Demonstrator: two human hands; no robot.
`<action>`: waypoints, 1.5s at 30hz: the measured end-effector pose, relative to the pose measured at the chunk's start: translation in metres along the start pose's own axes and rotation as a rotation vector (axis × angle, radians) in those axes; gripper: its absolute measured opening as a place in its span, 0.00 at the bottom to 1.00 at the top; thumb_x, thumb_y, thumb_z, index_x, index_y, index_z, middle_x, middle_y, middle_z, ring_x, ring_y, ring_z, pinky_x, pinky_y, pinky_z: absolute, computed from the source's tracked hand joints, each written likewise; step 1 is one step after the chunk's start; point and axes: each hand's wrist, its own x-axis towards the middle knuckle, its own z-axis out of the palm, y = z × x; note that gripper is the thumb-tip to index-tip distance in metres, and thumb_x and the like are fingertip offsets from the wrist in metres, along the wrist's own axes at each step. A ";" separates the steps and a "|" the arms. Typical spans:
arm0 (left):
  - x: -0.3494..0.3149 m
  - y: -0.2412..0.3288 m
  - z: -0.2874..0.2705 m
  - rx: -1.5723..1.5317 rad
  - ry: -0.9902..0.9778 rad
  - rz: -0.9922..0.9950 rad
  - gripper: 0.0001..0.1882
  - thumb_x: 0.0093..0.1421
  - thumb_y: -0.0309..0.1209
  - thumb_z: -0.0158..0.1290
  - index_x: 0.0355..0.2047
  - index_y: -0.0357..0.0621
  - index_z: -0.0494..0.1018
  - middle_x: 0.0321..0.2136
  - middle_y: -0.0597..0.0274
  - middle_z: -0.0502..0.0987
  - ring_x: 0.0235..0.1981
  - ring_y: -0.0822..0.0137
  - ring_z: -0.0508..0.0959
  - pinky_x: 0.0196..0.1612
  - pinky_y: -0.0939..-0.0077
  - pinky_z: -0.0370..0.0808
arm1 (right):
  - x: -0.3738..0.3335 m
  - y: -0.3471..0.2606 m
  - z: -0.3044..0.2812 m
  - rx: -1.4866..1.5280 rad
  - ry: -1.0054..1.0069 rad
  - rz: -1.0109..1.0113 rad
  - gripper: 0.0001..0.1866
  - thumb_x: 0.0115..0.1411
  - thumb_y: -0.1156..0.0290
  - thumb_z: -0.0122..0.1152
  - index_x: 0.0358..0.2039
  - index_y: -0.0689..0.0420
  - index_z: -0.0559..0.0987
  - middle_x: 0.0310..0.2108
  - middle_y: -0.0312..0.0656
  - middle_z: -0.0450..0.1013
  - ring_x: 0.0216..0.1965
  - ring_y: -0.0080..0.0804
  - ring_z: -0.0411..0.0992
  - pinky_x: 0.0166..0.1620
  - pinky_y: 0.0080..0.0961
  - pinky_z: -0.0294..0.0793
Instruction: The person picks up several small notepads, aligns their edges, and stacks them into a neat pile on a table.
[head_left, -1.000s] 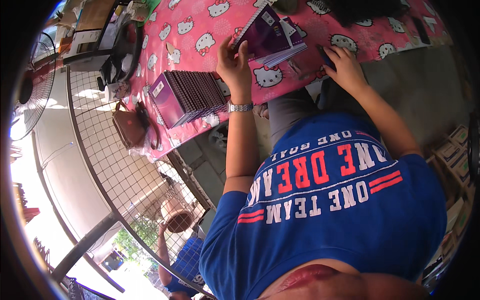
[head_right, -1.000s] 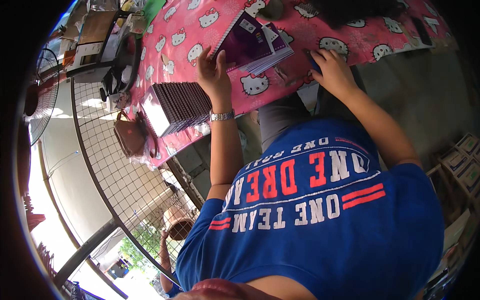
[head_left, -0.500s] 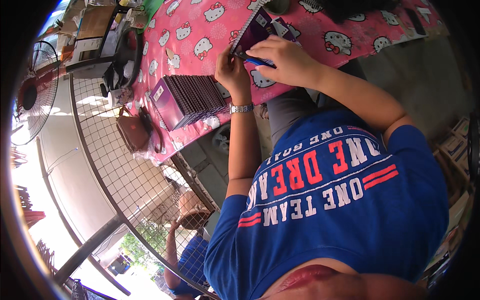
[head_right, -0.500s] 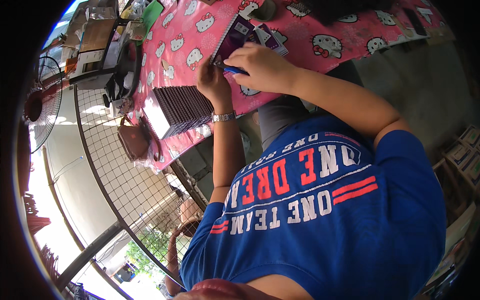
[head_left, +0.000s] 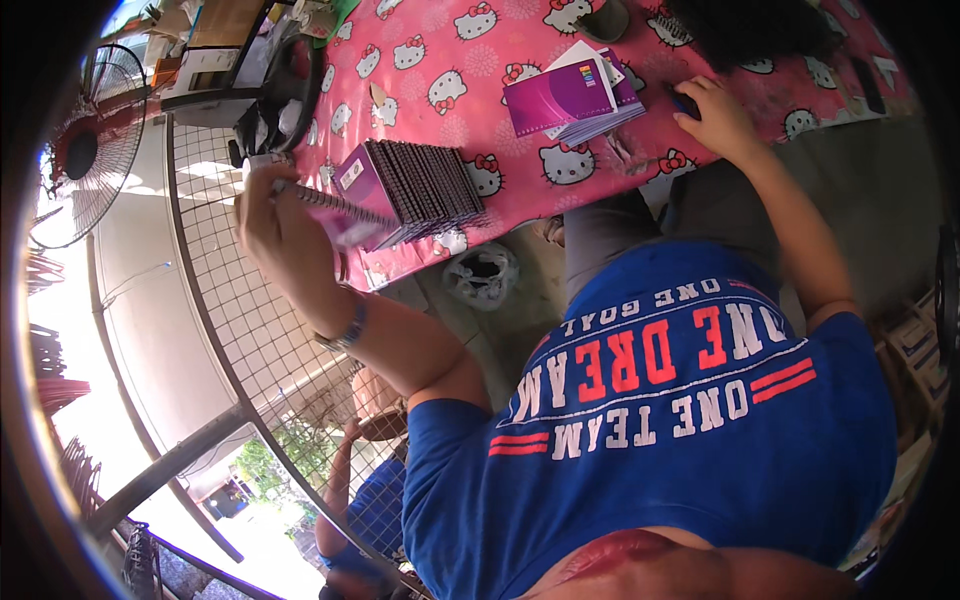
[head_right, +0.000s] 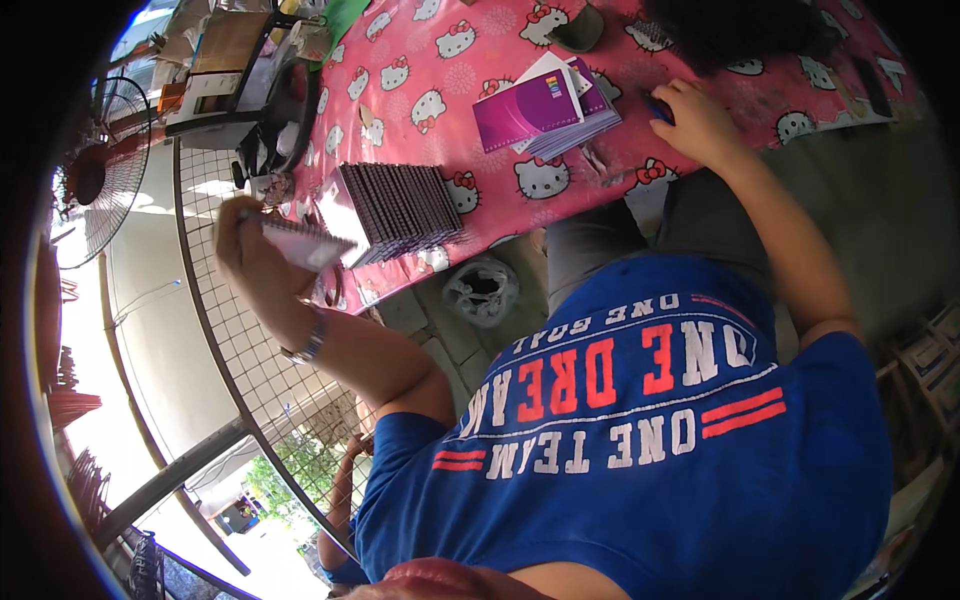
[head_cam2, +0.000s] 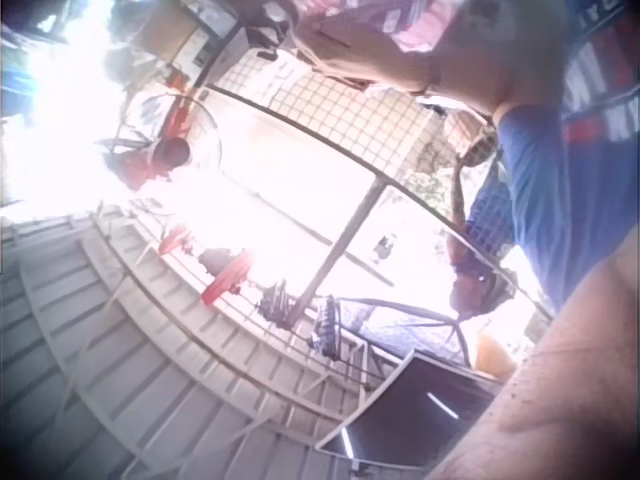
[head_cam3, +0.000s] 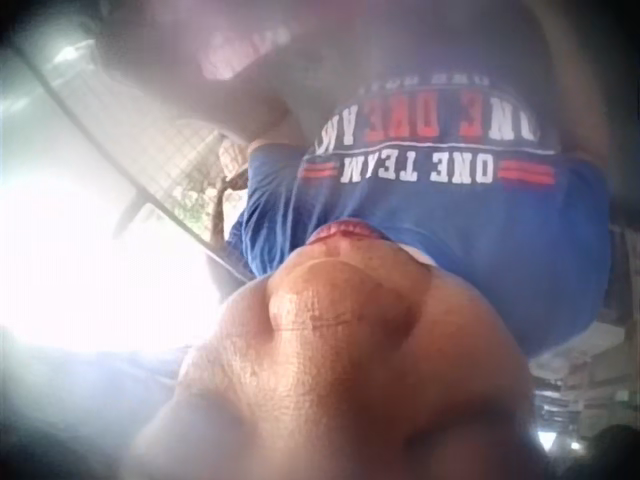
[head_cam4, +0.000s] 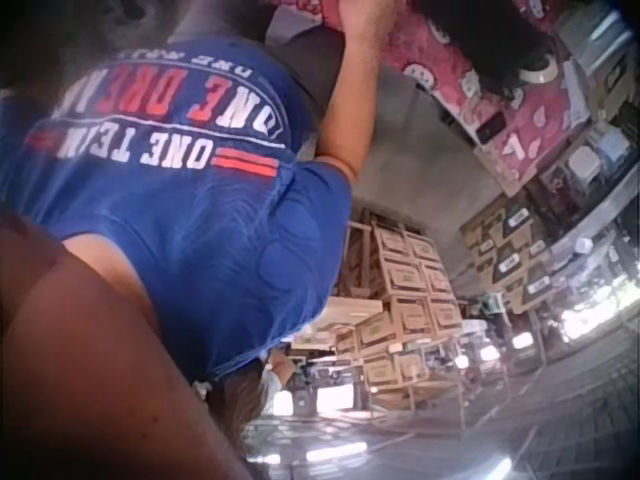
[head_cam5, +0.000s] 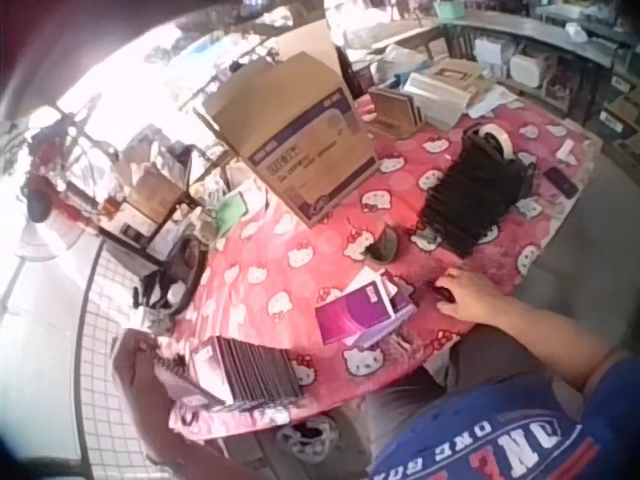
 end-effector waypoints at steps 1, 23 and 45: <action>0.004 -0.003 0.000 -0.007 -0.165 -0.196 0.08 0.59 0.26 0.44 0.33 0.40 0.75 0.25 0.69 0.72 0.28 0.78 0.69 0.31 0.79 0.65 | 0.004 0.003 0.004 -0.044 -0.042 -0.069 0.18 0.55 0.62 0.65 0.44 0.56 0.78 0.43 0.47 0.73 0.48 0.47 0.71 0.50 0.39 0.72; -0.079 -0.088 0.051 -0.112 -0.324 -0.511 0.23 0.66 0.36 0.50 0.59 0.41 0.68 0.55 0.46 0.70 0.55 0.54 0.70 0.57 0.65 0.66 | 0.090 0.022 -0.048 -0.227 0.370 0.067 0.14 0.65 0.70 0.48 0.47 0.59 0.77 0.41 0.55 0.73 0.41 0.55 0.73 0.44 0.45 0.73; -0.058 0.097 0.205 -0.082 -0.272 0.496 0.13 0.55 0.25 0.54 0.43 0.45 0.75 0.34 0.59 0.79 0.34 0.55 0.79 0.37 0.61 0.76 | 0.047 -0.063 -0.042 0.454 0.318 -0.249 0.17 0.57 0.81 0.52 0.47 0.61 0.76 0.36 0.49 0.74 0.37 0.43 0.74 0.42 0.35 0.73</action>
